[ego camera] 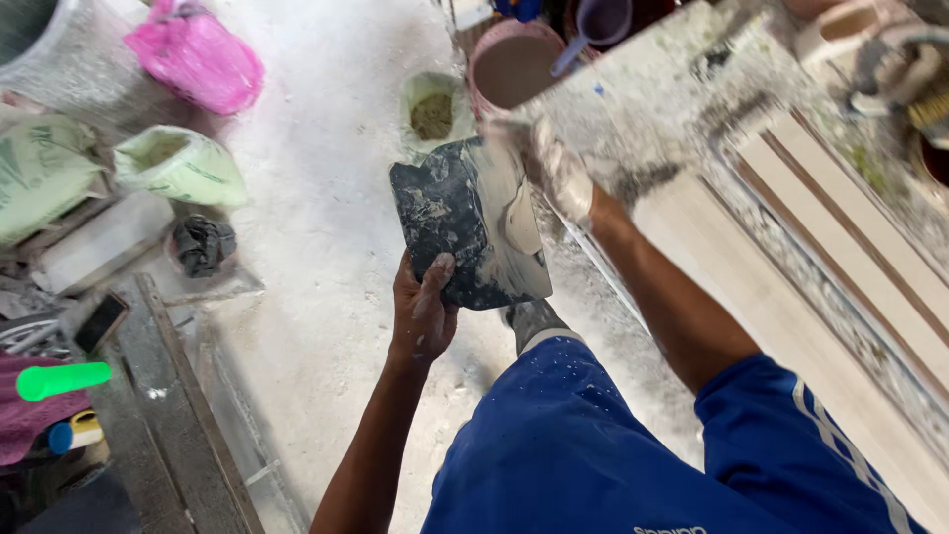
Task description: The person mixes plaster in a bowl, then uses a sponge pad to spread and smooth plaster along decorative molding strips laid on the floor, wiping the surface with a cloth and rinsing the sponge in a bucket of water.
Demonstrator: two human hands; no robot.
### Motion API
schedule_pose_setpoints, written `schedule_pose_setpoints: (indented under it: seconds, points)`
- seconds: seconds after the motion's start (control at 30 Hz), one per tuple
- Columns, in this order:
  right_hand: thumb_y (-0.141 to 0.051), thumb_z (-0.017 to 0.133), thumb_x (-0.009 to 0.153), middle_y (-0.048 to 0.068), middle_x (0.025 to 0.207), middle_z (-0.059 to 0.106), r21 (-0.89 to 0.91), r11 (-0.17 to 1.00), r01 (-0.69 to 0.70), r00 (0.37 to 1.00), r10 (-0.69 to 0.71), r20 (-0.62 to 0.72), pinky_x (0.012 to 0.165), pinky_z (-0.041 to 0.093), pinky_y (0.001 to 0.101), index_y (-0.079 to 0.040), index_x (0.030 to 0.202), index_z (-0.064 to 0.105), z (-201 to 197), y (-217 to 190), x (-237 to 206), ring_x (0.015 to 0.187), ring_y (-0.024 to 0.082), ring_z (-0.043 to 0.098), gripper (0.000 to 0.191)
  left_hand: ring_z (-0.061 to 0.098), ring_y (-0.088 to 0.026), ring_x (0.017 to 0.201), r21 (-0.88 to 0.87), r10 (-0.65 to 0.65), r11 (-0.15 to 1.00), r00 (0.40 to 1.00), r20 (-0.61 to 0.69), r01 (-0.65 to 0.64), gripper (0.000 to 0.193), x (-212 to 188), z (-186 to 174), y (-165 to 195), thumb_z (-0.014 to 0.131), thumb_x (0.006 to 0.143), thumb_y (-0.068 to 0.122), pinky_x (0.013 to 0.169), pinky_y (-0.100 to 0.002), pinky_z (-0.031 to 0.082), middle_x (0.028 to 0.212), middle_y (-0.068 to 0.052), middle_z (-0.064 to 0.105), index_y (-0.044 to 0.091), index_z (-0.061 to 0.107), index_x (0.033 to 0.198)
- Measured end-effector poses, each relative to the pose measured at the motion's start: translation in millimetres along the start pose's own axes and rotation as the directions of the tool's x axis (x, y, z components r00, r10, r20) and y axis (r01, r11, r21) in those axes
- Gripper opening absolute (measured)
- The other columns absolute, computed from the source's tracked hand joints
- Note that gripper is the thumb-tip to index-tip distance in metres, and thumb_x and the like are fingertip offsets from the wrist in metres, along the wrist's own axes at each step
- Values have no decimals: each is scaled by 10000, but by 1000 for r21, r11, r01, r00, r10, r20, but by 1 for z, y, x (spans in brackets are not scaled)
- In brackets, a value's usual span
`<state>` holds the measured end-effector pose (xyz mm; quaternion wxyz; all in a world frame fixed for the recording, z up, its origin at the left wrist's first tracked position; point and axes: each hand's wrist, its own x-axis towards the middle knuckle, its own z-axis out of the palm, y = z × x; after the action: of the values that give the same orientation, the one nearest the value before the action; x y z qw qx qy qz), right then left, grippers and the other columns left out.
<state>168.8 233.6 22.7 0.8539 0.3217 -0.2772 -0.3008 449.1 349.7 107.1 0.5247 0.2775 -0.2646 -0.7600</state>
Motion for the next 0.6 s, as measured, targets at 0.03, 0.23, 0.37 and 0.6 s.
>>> schedule_pose_setpoints:
  seconds: [0.03,0.23,0.37,0.6]
  points:
    - [-464,329,1244,185,1306,712,74,996,-53,998,54,-11,932,619,326,-31,1456,547,-4,-17,7,1074,211,707,530,698,-185,1073,-31,4,1000,1000,-11,-4,346,23,-1,5,549,1039,38,893,-354,615,1234,-113,665,8,491,1379]
    - [-457,224,1186,163,1213,738,-1000,6,-11,988,-154,-12,948,610,338,69,1416,582,-15,-39,38,1059,245,753,676,678,-163,955,-54,203,977,976,-83,-208,324,161,-16,38,577,1092,24,747,-295,581,1175,-105,660,-5,509,1407]
    - [-363,319,1150,143,1098,795,-756,-429,-494,811,-540,-224,745,588,327,96,1255,683,-6,-60,65,904,256,774,595,686,-153,940,93,295,956,906,-305,-280,382,210,-48,78,585,1005,62,734,-303,602,1149,-78,649,66,474,1370]
    - [-296,549,1005,147,987,723,-269,-691,-671,718,-696,-5,750,562,421,-3,1114,657,-33,-212,174,889,305,714,331,629,-130,937,438,387,875,841,-377,-207,369,247,-148,110,594,1082,157,802,-288,555,1150,-81,635,5,466,1394]
